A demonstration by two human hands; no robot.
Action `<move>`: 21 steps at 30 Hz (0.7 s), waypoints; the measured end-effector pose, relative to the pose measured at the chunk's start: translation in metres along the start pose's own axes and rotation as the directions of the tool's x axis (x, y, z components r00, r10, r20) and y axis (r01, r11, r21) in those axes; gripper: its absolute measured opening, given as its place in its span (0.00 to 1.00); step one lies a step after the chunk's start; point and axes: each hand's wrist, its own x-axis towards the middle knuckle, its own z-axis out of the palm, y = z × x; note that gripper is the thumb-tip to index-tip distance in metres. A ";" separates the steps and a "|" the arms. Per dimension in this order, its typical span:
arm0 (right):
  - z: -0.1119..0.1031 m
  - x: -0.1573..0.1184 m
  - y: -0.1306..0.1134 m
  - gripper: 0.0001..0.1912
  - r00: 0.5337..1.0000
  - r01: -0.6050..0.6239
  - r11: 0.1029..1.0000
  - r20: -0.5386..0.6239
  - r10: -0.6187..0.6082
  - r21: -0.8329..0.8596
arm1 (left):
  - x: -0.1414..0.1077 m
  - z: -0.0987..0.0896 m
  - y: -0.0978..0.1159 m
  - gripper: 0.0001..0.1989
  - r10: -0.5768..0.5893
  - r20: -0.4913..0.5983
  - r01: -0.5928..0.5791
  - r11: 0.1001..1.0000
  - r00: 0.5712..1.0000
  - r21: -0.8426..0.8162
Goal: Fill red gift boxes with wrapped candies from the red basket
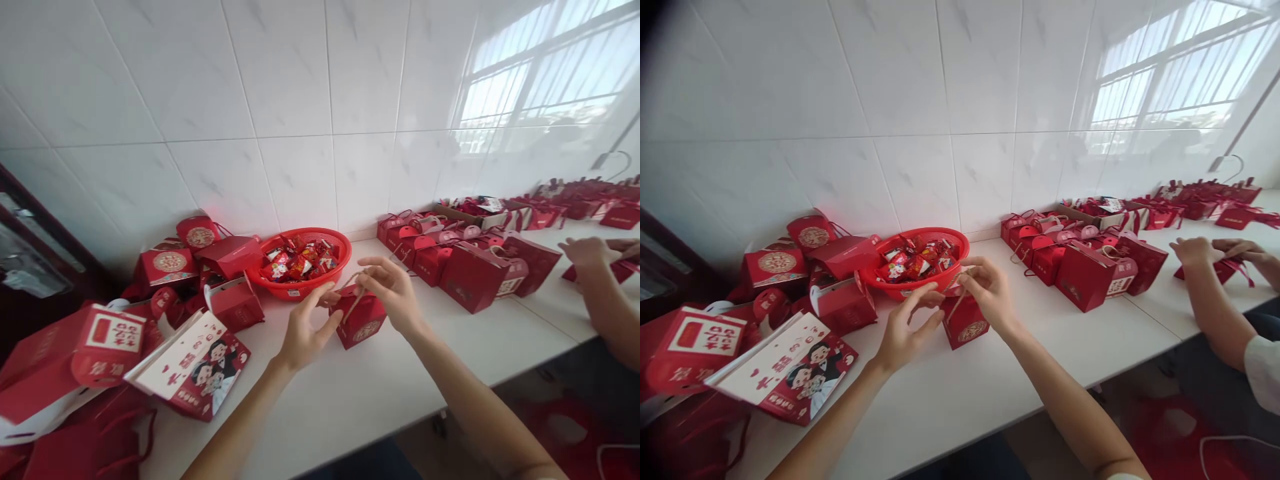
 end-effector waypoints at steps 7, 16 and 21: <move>-0.101 -0.047 -0.045 0.11 0.838 0.178 0.962 -0.482 -0.258 -0.204 | -0.031 -0.014 -0.018 0.07 -0.175 0.158 0.173 0.985 0.972 0.026; -0.235 -0.059 -0.055 0.09 0.533 0.174 0.889 -0.719 -0.447 -0.425 | -0.038 -0.017 -0.012 0.06 -0.160 0.341 0.146 0.987 0.926 0.065; -0.267 -0.038 -0.048 0.12 0.473 -0.016 0.933 -0.825 -0.310 -0.360 | -0.042 -0.021 -0.009 0.07 -0.215 0.366 0.196 0.976 0.905 0.091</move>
